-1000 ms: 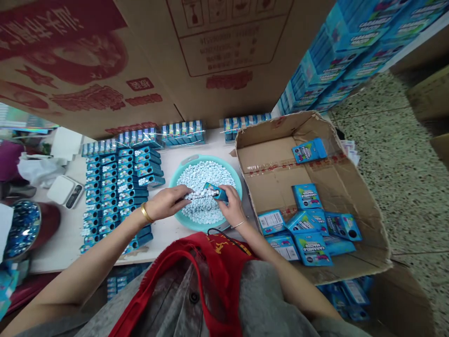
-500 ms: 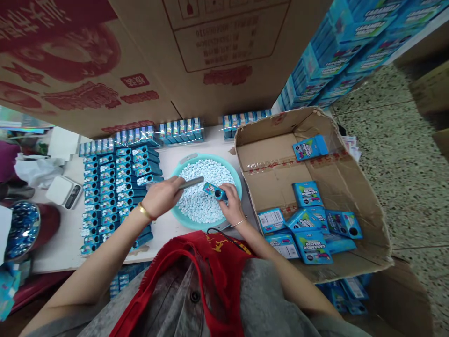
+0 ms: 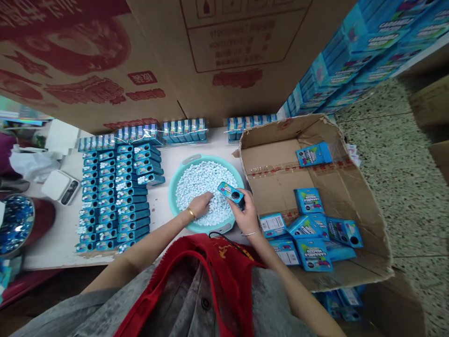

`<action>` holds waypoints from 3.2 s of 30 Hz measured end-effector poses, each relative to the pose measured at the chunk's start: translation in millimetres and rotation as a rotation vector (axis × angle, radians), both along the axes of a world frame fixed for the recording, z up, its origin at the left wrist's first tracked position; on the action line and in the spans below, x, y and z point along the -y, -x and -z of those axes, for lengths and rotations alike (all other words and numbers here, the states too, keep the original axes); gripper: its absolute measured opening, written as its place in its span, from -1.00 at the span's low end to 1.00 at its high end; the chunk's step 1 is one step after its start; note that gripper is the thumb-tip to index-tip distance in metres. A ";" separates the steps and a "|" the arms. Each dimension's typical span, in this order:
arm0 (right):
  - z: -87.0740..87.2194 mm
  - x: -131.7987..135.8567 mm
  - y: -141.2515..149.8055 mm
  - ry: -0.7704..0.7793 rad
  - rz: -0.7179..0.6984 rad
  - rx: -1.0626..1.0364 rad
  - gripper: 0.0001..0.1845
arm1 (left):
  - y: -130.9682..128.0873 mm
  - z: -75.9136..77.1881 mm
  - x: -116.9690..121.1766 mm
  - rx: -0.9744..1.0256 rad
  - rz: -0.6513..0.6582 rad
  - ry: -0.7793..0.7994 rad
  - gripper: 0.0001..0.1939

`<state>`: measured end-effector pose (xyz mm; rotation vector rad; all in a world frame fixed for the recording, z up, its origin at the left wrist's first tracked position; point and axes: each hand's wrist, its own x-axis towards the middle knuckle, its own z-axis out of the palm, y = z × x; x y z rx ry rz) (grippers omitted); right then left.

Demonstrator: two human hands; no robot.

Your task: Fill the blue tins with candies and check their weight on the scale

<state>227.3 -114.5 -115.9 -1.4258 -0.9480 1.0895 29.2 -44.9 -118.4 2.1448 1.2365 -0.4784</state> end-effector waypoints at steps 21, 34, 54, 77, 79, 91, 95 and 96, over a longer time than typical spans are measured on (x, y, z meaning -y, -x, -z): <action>0.4 -17.6 17.7 -0.289 -0.252 0.417 -0.46 | -36.5 -181.3 -16.8 -0.326 0.286 -0.149 -0.64; 20.5 -21.7 12.6 -0.273 -0.188 0.404 -0.51 | -7.6 -165.9 -37.0 -0.253 0.144 -0.255 -0.77; 0.9 -33.7 1.2 -0.170 -0.001 0.292 -0.62 | 28.1 -18.0 -1.6 0.194 0.016 0.083 -0.69; 16.3 -22.4 22.5 -0.302 -0.225 0.367 -0.48 | -43.9 -202.9 -22.7 -0.350 0.278 -0.277 -0.75; 17.0 -23.4 17.3 -0.283 -0.196 0.351 -0.51 | -24.0 -178.0 -39.6 -0.317 0.189 -0.312 -0.74; 4.6 -32.3 0.6 -0.189 -0.078 0.360 -0.66 | 11.2 -3.5 -5.1 -0.050 0.082 -0.045 -0.62; 6.1 -35.4 0.4 -0.178 -0.043 0.358 -0.64 | 14.1 -2.6 11.4 0.097 0.053 0.056 -0.52; 6.9 -36.0 0.0 -0.178 -0.041 0.358 -0.64 | 16.3 -5.2 11.6 0.130 0.040 0.074 -0.52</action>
